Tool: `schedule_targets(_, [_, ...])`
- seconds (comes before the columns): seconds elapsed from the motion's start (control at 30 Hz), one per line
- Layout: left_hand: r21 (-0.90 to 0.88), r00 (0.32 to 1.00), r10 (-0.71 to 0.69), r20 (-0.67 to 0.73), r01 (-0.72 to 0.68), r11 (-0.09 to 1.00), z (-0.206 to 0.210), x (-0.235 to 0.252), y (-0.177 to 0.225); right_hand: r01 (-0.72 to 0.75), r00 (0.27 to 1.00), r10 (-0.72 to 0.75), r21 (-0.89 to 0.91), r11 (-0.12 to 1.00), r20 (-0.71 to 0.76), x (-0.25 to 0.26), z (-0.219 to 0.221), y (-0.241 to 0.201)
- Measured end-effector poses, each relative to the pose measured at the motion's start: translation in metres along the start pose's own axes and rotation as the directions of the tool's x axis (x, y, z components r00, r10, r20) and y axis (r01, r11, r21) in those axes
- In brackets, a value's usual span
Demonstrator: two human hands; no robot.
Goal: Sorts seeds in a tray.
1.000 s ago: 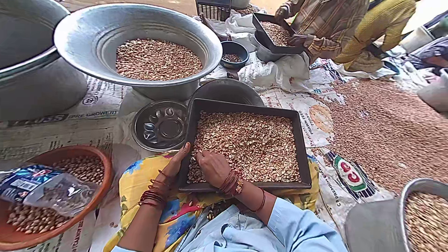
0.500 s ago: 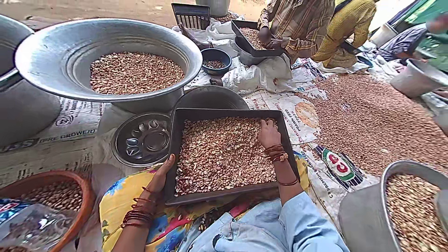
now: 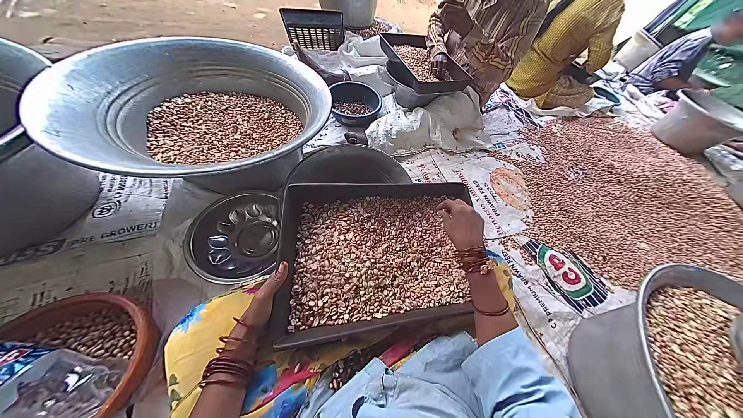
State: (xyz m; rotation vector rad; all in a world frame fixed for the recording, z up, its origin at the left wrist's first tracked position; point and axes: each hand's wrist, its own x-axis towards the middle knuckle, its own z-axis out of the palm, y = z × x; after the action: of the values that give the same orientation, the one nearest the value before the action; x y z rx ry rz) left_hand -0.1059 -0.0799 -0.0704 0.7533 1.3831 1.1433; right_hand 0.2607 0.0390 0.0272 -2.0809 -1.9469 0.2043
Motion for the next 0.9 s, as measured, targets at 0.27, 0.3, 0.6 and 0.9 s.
schedule_targets(0.27, [0.035,0.998,0.025,0.051,-0.026,0.999,-0.002,0.001,-0.001,-0.095,0.995,0.097,-0.122,0.988,0.015,0.019,-0.007,0.038])
schedule_targets(0.3, [0.027,0.999,0.018,0.027,-0.019,0.999,0.000,0.000,0.000,-0.087,0.996,0.091,-0.141,0.986,0.017,0.020,-0.004,0.036])
schedule_targets(0.6, [0.039,1.000,-0.008,-0.001,0.009,0.999,0.002,0.000,0.001,-0.086,0.987,0.117,-0.246,0.965,0.113,0.021,-0.002,0.028])
schedule_targets(0.9, [0.005,0.999,-0.008,0.041,0.007,1.000,-0.001,-0.001,0.000,-0.077,0.987,0.120,0.336,0.939,-0.111,-0.001,-0.001,0.033])
